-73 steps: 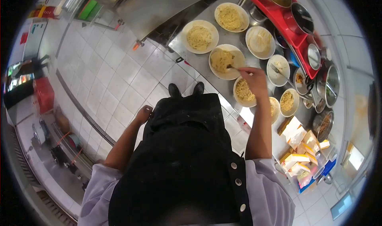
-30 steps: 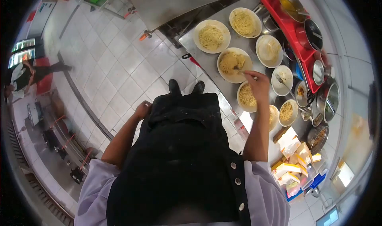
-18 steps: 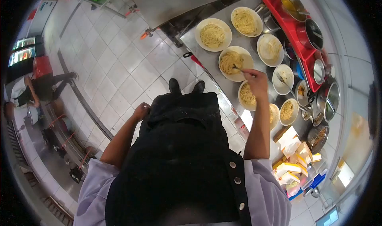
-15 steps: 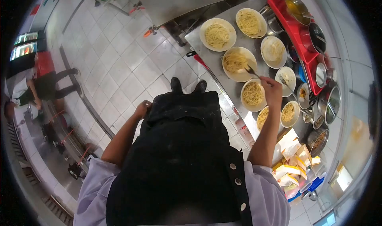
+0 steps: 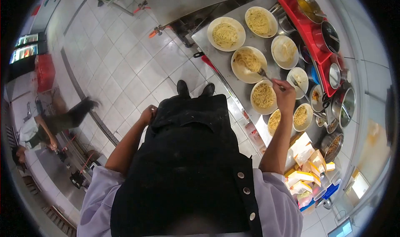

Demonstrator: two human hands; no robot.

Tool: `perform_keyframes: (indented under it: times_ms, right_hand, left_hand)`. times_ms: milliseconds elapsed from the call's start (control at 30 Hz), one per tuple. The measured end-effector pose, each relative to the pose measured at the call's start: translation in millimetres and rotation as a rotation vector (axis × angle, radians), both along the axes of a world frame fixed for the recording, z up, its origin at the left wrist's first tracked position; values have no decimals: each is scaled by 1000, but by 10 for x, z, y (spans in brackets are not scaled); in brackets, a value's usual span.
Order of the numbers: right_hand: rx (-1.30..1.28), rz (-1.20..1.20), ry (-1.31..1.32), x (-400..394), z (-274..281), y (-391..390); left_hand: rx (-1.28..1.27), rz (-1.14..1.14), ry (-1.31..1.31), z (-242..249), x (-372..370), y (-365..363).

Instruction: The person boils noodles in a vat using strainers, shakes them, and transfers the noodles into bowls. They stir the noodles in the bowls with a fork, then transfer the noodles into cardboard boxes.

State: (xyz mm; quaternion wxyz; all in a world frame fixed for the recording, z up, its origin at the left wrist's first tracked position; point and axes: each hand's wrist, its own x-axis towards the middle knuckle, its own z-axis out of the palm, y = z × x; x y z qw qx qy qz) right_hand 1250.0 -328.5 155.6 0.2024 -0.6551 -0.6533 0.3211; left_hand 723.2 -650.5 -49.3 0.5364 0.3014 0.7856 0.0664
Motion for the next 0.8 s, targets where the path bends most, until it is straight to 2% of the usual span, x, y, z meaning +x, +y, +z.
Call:
perform_keyframes:
  times_ms: [33,100,167,267,333,367,433,500,567,633,700,733,767,800]
  right_hand:
    - [63,-15,-274,35,122,-36]
    - [99,-45,-271,25,243,-18]
    - [128,-79,-265,-113,228,-36]
    - [-8,-71,-339,-477,-17,178]
    - [-153,-38,-136,-550,-376,294]
    - [-144,-38,-132,-437,-472,304]
    - [-107,8,443,-76,-582,314]
    - [-140,-17,343,-20,-186,199]
    - [55,-11,-232,-1,101,90]
    - [51,-58,-242,-112,175,98]
    - [57,-53,-344,-288,133,121]
    - [19,-24,-391,-361,-58,175]
    - [25,-18,-344,-410,-337,252]
    - [-35,-15,-232,-460,-345,305]
  left_hand:
    - [-1,-2,-3,-109,-44,-98]
    - [99,-5,-2,-194,-106,-171]
    - [88,24,-12,-155,-85,-145]
    - [7,36,-15,-83,-51,37]
    - [-56,30,-4,0,-27,158]
    - [-71,24,-44,73,-26,234]
    - [-82,32,-77,156,-3,301]
    - [93,-85,37,194,39,228]
    - [115,-79,3,-224,-152,-100]
    - [148,-73,-26,-149,-117,1]
    - [69,-83,-2,27,-80,52]
    - [63,-94,-7,25,-76,52]
    - [119,-124,12,-15,-72,72]
    - [180,-150,32,-66,-71,94]
